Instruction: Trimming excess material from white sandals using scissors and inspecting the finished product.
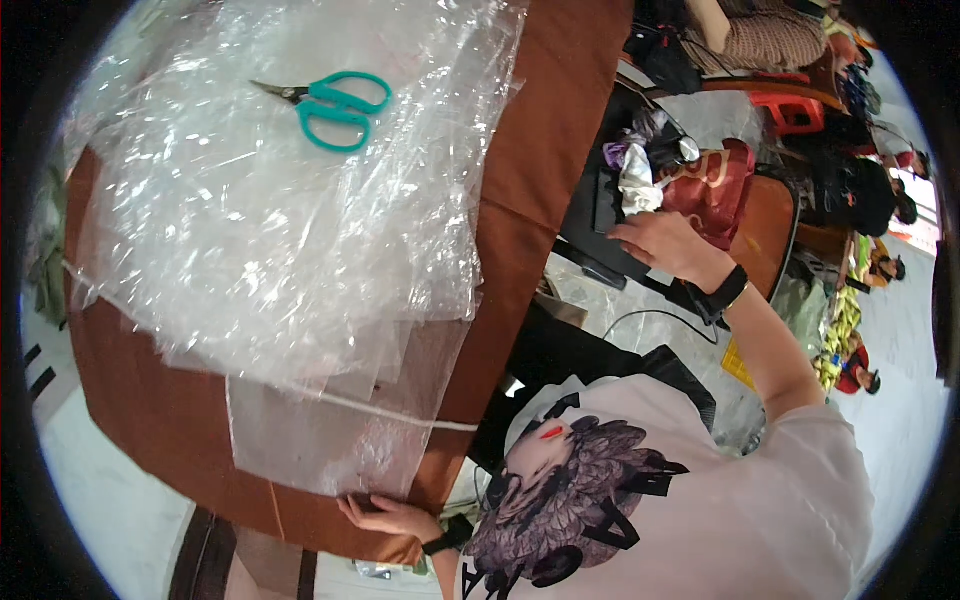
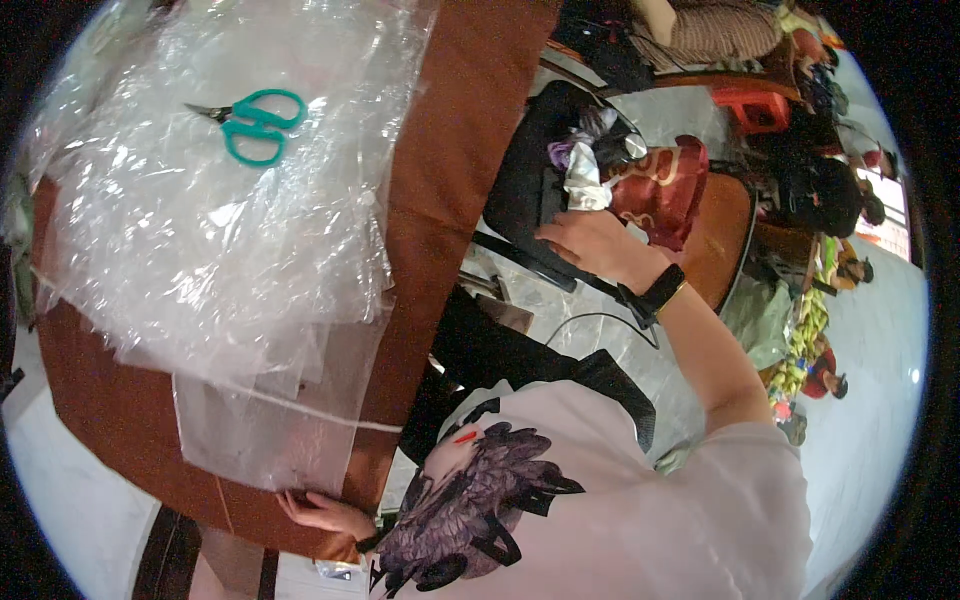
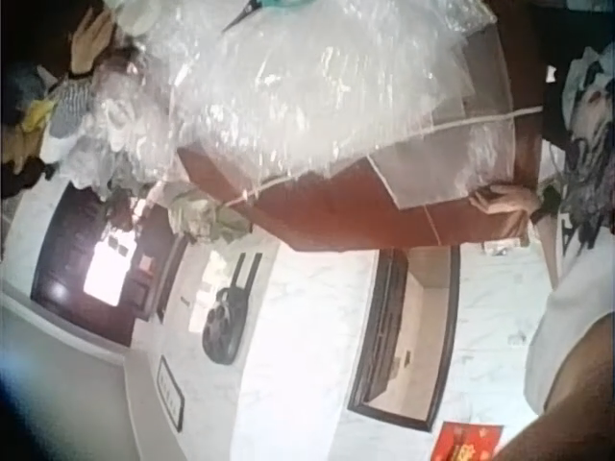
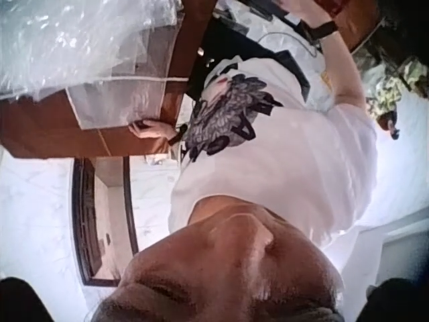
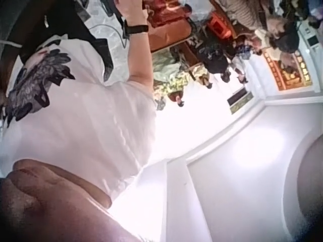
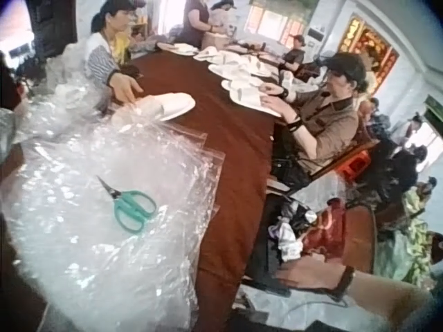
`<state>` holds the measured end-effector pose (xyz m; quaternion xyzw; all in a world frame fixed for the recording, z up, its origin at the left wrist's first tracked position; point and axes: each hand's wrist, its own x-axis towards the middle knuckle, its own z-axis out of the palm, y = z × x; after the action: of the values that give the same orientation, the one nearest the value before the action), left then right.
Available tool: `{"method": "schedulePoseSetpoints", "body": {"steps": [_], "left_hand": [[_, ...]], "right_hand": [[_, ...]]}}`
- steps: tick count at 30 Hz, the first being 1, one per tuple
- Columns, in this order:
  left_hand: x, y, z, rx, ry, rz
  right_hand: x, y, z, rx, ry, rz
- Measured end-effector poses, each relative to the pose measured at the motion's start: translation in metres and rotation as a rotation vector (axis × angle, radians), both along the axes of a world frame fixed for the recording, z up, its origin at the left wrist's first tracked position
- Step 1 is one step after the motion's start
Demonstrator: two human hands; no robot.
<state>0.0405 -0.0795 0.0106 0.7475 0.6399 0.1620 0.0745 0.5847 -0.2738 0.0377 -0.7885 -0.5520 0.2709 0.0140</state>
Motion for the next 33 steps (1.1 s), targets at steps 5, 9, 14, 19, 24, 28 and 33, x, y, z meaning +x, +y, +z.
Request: {"method": "schedulePoseSetpoints", "body": {"steps": [5, 9, 14, 19, 24, 28, 33], "left_hand": [[-0.009, -0.003, 0.006, -0.023, -0.087, -0.007], [-0.014, 0.002, 0.024, -0.125, -0.081, -0.043], [-0.009, -0.074, 0.087, -0.048, -0.257, 0.413], [-0.031, -0.261, 0.080, -0.615, -0.220, 0.603], [-0.061, -0.388, 0.006, -0.714, -0.572, 0.697], [-0.019, -0.333, 0.068, -0.632, -0.404, 0.744], [-0.063, -0.331, 0.028, -0.634, -0.547, 0.730]], "right_hand": [[-0.020, 0.009, 0.001, -0.134, 0.242, 0.006], [-0.039, -0.051, -0.060, -0.037, 0.589, 0.467], [-0.029, 0.001, -0.044, -0.845, 0.941, -0.162], [0.000, 0.074, -0.038, -0.701, 0.798, -0.017], [0.001, 0.116, -0.032, -0.582, 0.698, 0.077], [-0.012, 0.154, -0.033, -0.569, 0.589, 0.245], [-0.090, 0.203, -0.040, -0.640, 0.484, 0.617]]}}
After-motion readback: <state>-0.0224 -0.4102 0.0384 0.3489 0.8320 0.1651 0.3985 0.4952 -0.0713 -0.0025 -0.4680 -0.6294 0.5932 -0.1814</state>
